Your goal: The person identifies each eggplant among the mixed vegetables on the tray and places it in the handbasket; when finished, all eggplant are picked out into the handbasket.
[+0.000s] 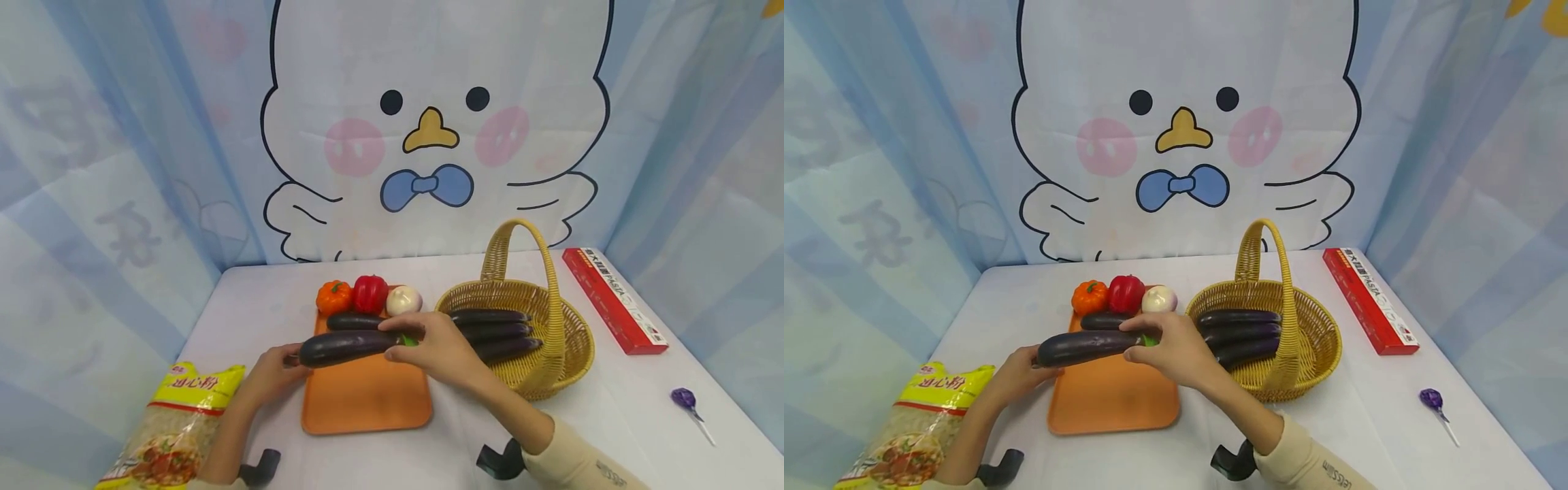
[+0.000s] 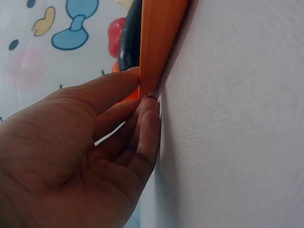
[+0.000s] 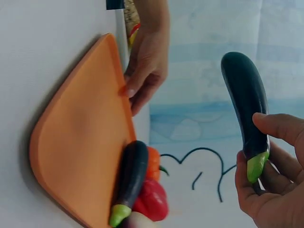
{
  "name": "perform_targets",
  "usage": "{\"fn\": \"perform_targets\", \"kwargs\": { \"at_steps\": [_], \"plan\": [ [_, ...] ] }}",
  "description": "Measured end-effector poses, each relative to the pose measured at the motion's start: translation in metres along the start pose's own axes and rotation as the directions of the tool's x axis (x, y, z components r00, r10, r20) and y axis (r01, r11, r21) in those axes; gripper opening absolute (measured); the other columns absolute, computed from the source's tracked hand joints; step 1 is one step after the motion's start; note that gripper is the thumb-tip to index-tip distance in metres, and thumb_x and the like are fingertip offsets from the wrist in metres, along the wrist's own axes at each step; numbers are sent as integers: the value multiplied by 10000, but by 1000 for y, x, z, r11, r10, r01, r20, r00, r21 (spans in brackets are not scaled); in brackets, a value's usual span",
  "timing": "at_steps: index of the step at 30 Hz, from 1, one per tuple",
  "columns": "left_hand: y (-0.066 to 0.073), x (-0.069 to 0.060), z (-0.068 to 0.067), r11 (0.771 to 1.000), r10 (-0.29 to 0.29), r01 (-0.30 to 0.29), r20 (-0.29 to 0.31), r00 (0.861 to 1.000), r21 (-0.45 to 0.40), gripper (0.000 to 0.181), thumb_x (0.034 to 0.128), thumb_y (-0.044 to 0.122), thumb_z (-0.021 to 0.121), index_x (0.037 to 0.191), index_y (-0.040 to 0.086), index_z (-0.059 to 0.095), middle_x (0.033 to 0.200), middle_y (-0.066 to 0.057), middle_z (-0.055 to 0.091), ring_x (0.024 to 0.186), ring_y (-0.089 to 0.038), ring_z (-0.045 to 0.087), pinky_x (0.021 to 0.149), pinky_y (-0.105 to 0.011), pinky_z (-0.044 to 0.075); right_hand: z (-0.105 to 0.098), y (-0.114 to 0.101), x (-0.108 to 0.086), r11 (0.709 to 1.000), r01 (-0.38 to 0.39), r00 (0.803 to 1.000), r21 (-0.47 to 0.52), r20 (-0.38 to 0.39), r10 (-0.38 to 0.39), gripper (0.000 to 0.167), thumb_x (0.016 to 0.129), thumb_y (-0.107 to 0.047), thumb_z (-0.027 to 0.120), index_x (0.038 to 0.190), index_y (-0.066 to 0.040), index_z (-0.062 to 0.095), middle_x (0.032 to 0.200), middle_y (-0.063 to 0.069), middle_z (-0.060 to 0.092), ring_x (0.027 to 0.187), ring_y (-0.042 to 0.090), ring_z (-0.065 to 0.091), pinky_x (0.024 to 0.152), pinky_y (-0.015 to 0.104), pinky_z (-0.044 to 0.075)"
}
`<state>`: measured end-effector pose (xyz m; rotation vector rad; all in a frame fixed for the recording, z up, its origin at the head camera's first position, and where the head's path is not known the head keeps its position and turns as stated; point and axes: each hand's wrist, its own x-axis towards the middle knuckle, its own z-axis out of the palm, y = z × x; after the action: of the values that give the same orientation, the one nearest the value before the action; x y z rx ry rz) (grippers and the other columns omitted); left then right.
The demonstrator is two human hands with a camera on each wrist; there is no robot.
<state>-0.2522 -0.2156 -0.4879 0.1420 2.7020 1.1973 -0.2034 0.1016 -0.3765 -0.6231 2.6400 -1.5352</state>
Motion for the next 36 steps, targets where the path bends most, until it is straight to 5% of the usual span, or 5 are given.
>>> {"fn": "perform_targets", "kwargs": {
  "at_steps": [6,26,36],
  "plan": [
    [0,1,0,1000,14,-14,0,1000,-8,510,895,326,740,1340,106,626,1131,-8,686,1004,-183,628,944,-490,495,-24,-19,-18,998,45,999,47,6,-45,341,807,-147,812,1101,-300,733,1118,-118,677,1056,120,601,959,357,482],
    [2,0,2,999,-28,28,3,1000,-19,518,907,257,724,1380,95,589,1122,9,673,971,-154,609,953,-448,495,-133,-51,-58,991,133,991,21,-21,-132,361,853,-76,778,1202,-134,706,1142,26,684,988,226,666,823,335,565],
    [2,0,2,999,-35,35,-1,999,-27,509,905,249,725,1373,99,596,1117,9,676,971,-155,614,953,-449,496,-188,-53,-76,984,154,979,-93,-122,-165,398,826,55,757,1204,-34,673,1070,120,692,888,231,681,743,271,572]
  ]
}}
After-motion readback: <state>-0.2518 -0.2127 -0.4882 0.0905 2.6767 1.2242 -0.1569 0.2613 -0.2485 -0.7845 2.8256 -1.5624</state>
